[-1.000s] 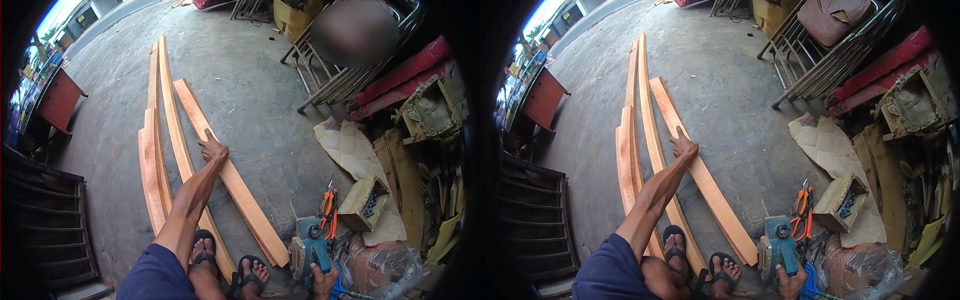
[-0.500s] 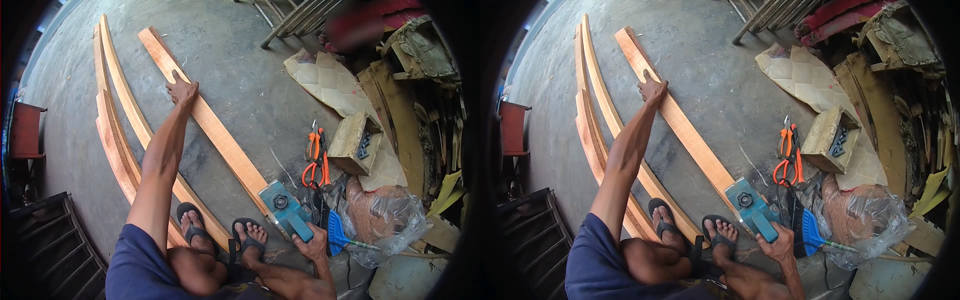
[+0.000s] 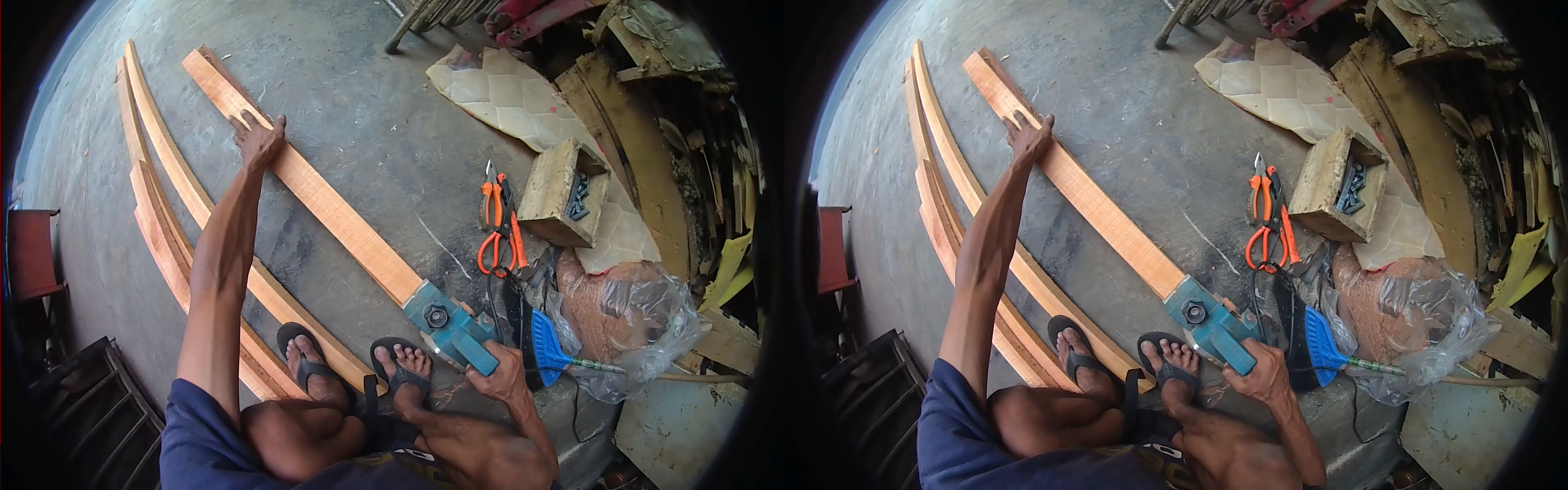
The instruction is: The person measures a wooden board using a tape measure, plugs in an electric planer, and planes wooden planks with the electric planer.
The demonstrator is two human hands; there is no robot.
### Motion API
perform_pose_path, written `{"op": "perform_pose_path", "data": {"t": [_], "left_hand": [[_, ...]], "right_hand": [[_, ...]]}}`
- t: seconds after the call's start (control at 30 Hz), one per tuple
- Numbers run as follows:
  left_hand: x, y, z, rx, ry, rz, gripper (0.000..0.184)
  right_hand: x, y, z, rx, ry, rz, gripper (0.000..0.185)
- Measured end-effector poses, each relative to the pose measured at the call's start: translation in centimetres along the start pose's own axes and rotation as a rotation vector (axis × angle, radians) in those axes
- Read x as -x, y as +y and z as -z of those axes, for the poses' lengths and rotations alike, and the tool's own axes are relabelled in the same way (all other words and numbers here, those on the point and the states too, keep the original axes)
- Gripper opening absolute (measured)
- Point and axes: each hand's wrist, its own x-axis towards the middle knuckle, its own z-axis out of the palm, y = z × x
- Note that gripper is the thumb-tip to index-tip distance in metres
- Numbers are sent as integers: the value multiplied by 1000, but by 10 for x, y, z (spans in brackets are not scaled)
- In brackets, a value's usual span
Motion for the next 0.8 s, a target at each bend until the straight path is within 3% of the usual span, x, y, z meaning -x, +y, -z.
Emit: {"op": "perform_pose_path", "data": {"t": [0.37, 0.53, 0.6, 0.67, 0.7, 0.8], "left_hand": [[-8, -10, 7, 85, -175, -56, 127], [-21, -28, -4, 125, -166, -112, 126], [-22, -35, -2, 132, -168, -138, 118], [-22, -38, 14, 111, -265, -248, 108], [-31, -41, 17, -65, -376, -308, 99], [-38, -56, -3, 33, -219, -294, 94]], "right_hand": [[-45, -35, -21, -37, 45, -36, 22], [-115, -80, -52, -61, 104, 72, 20], [-153, -102, -64, -45, 75, 124, 24], [-188, -125, -72, -8, -40, -45, 28], [-193, -130, -73, -1, -34, -41, 28], [-198, -131, -72, 53, -33, -12, 30]]}}
